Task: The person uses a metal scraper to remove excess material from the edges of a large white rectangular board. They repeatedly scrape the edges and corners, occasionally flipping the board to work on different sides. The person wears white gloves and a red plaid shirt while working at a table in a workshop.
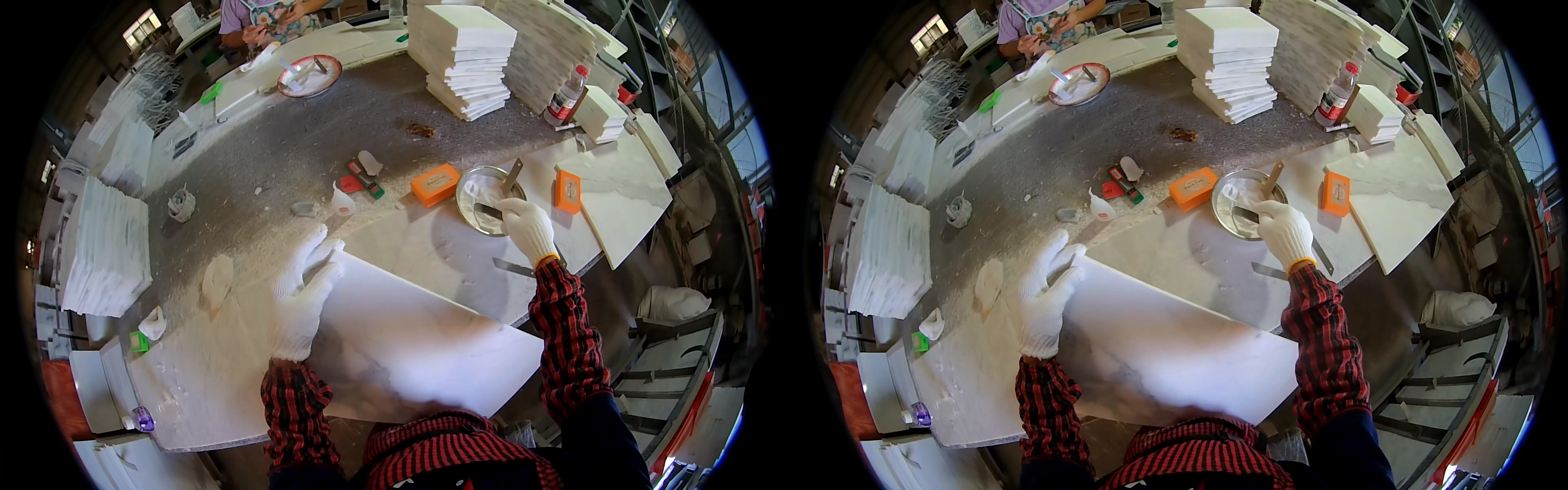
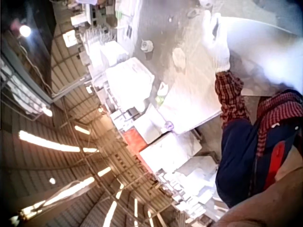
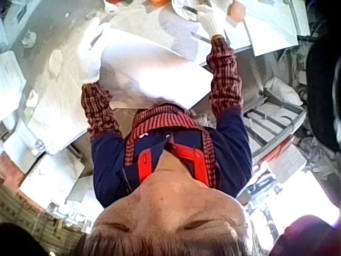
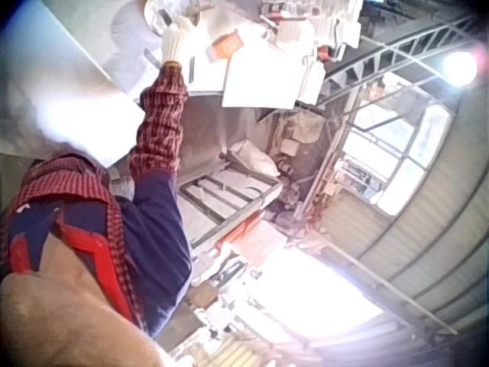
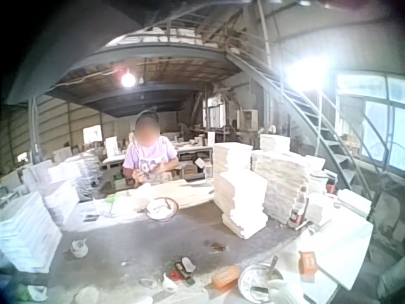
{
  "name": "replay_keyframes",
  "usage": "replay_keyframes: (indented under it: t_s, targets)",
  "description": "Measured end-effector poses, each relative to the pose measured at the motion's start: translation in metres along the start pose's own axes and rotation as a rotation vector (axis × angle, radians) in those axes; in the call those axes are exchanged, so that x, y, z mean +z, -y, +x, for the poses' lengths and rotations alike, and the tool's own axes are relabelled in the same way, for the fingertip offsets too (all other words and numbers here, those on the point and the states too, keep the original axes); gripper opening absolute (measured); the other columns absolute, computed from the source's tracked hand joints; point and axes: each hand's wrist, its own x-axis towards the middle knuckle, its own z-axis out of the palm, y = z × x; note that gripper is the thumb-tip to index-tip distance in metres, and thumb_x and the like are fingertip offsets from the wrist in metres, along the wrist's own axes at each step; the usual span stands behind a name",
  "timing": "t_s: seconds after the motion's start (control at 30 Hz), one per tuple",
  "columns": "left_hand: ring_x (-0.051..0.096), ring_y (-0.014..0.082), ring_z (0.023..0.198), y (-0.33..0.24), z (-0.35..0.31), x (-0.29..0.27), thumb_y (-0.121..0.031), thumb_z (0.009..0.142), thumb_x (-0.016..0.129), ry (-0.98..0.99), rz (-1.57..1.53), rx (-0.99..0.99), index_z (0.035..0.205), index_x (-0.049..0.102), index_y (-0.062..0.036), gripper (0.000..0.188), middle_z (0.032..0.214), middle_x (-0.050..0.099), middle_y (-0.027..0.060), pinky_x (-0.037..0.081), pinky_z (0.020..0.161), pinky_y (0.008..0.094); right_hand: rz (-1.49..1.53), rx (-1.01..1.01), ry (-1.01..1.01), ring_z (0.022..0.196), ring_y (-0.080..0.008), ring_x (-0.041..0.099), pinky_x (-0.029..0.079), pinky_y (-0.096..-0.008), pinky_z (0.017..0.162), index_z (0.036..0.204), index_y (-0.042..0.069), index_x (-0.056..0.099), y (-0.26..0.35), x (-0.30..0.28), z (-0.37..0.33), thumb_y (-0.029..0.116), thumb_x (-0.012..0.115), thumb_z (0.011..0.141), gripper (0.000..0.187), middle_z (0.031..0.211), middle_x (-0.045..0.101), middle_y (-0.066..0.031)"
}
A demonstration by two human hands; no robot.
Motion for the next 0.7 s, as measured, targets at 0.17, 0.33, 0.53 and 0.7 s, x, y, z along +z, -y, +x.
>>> replay_keyframes:
  t_s: [0.17, 0.33, 0.53, 0.7]
  targets:
    - [0.061, 0.0228, 0.124, -0.005, -0.001, 0.003, -0.001, 0.091, 0.067, -0.013, -0.022, -0.037, 0.147, 0.047, 0.0063, 0.059, 0.135, 0.064, 0.0205, 0.049, 0.103, 0.0319, 0.108, 0.020, 0.037, 0.081, -0.0307, 0.072, 0.056, -0.0396, 0.074, 0.109, 0.013, 0.079, -0.009, 0.004, 0.009, 0.022, 0.055, 0.089, 0.033, 0.084, 0.075, -0.0149]
    - [0.059, 0.0223, 0.129, -0.009, -0.002, -0.004, 0.001, 0.094, 0.066, 0.036, -0.047, -0.088, 0.146, 0.046, 0.0087, 0.057, 0.139, 0.060, 0.0193, 0.048, 0.105, 0.0315, 0.559, 0.181, 0.155, 0.058, -0.0071, 0.051, 0.042, -0.0236, 0.052, 0.119, 0.004, 0.074, 0.004, -0.024, -0.021, 0.018, 0.055, 0.091, 0.037, 0.073, 0.064, -0.0012]
    - [0.059, 0.0208, 0.127, -0.009, 0.001, -0.001, 0.001, 0.095, 0.065, 0.073, -0.128, -0.111, 0.149, 0.043, 0.0064, 0.058, 0.136, 0.062, 0.0191, 0.049, 0.102, 0.0298, 0.722, 0.067, 0.262, 0.055, -0.0029, 0.043, 0.035, -0.0212, 0.048, 0.122, 0.002, 0.072, 0.062, -0.042, -0.058, 0.016, 0.056, 0.093, 0.036, 0.075, 0.061, 0.0008]
    - [0.058, 0.0204, 0.129, -0.003, 0.001, -0.005, 0.005, 0.095, 0.063, 0.080, -0.177, -0.097, 0.150, 0.043, 0.0051, 0.059, 0.145, 0.055, 0.0167, 0.050, 0.100, 0.0296, 0.716, -0.028, 0.423, 0.056, -0.0032, 0.046, 0.037, -0.0206, 0.050, 0.119, 0.002, 0.073, 0.139, -0.043, -0.084, 0.013, 0.055, 0.095, 0.032, 0.074, 0.061, 0.0004]
